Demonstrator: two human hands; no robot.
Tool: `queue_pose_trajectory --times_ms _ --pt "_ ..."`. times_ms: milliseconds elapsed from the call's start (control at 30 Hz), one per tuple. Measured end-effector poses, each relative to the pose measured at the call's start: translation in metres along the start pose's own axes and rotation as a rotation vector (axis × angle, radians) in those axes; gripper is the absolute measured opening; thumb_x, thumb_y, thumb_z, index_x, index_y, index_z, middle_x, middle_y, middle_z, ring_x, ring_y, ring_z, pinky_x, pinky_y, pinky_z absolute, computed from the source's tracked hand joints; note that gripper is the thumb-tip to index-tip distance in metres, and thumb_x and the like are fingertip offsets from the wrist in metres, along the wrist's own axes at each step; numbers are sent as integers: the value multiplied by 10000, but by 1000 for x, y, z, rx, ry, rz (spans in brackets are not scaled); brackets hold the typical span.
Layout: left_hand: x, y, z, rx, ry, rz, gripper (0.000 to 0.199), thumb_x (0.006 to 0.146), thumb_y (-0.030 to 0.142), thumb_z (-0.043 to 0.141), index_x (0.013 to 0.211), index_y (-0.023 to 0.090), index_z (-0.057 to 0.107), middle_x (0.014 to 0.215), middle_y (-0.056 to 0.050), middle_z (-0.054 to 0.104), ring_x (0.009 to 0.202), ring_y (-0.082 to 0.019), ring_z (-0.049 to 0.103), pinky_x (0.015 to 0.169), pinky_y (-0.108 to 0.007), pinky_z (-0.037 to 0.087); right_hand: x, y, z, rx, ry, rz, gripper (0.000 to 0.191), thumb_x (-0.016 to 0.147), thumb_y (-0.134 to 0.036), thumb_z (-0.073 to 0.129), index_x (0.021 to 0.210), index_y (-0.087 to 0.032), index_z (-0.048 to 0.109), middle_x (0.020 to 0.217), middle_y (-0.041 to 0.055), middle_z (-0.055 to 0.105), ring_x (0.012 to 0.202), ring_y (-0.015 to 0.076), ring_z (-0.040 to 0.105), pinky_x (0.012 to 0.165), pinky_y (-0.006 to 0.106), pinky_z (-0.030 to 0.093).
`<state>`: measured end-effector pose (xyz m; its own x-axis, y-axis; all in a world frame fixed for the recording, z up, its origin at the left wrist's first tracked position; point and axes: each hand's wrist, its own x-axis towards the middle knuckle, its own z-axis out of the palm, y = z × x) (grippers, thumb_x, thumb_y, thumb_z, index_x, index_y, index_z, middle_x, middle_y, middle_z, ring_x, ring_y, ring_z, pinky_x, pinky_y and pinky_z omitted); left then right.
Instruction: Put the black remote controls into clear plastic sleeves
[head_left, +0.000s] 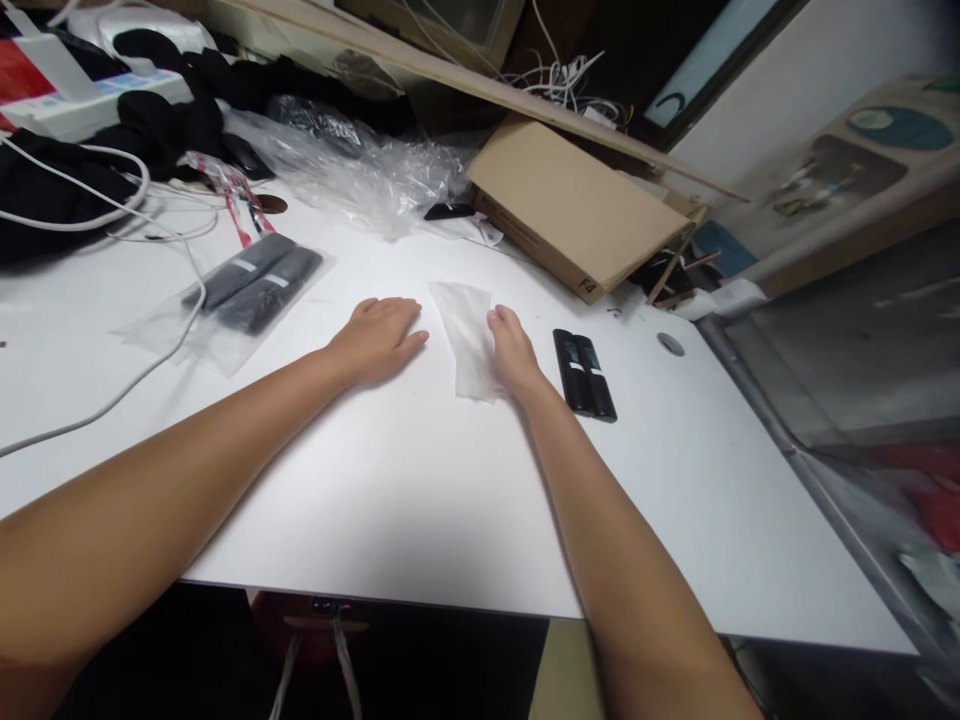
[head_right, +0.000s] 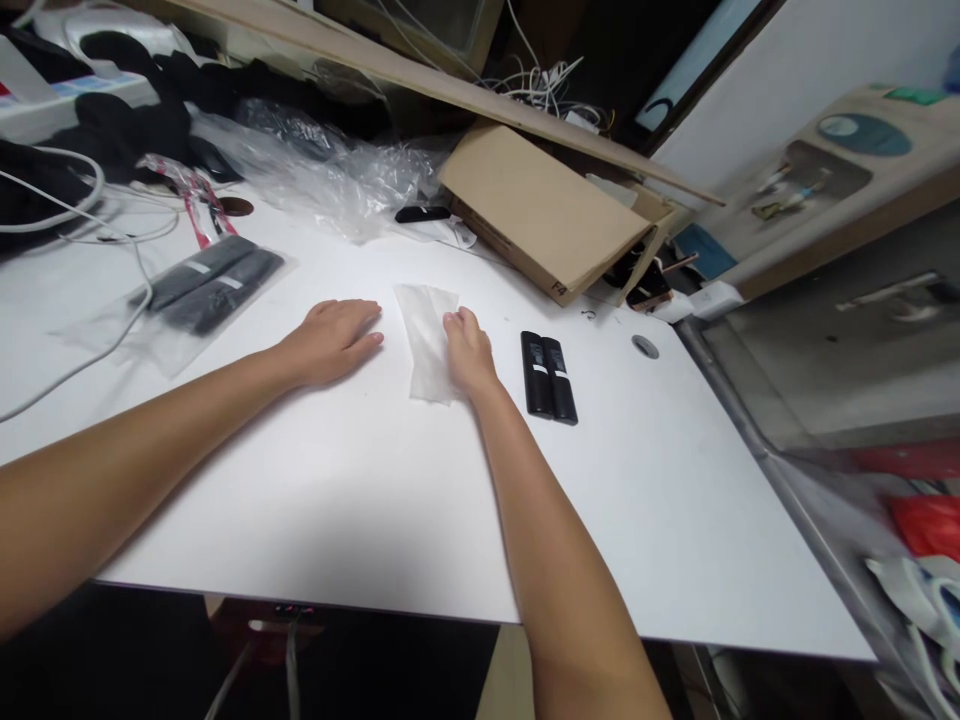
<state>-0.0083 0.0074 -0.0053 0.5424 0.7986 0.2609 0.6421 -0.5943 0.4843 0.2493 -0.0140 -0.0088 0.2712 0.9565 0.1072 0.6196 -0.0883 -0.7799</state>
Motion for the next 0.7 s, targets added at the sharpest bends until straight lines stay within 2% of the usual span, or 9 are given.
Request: queue_pose_trajectory --times_ms 167,267,333,433,533,633,700 --pt "2 -2 0 76 -71 -68 644 1068 458 272 1558 64 411 1656 -197 376 1562 -337 300 1283 -567 180 -6 -15 22 206 -123 -96 597 990 -679 476 1380 -237 570 1508 88 571 1436 255 479 1249 448 274" --pt "3 -5 0 52 -91 -46 646 1072 447 256 1575 65 390 1650 -185 392 1563 -323 303 1290 -559 170 -18 -24 28 370 -208 -91 585 998 -685 466 1368 -239 553 1482 95 591 1433 239 491 1243 433 308" --pt "4 -6 1 29 -81 -37 638 1072 446 263 1572 72 393 1628 -183 427 1547 -321 333 1289 -562 173 -21 -26 31 492 -217 -72 574 992 -681 485 1356 -240 537 1500 100 571 1437 232 492 1237 424 332" --pt "4 -7 -2 -26 7 -53 623 1062 461 300 1532 80 450 1567 -183 504 1471 -312 444 1262 -506 278 -19 -22 33 619 -105 -40 564 950 -665 573 1328 -249 527 1554 88 509 1450 233 475 1260 440 301" --pt "2 -15 -18 40 192 -92 539 1030 425 383 1447 123 542 1517 -160 548 1424 -304 475 1219 -449 356 -19 -16 33 643 -55 -36 535 924 -642 607 1288 -254 552 1520 80 537 1448 239 470 1270 456 274" --pt "-4 -31 -40 284 337 -282 516 946 365 494 1393 121 577 1526 -203 501 1426 -403 421 1170 -567 357 -21 -14 31 649 -25 -29 477 910 -609 608 1223 -250 575 1431 93 595 1408 238 508 1241 451 329" --pt "-8 -43 -51 373 313 -458 564 904 375 538 1381 76 576 1503 -271 483 1417 -482 390 1116 -651 350 -21 -14 29 648 39 -8 433 893 -574 609 1172 -245 578 1366 103 620 1360 242 546 1190 450 404"
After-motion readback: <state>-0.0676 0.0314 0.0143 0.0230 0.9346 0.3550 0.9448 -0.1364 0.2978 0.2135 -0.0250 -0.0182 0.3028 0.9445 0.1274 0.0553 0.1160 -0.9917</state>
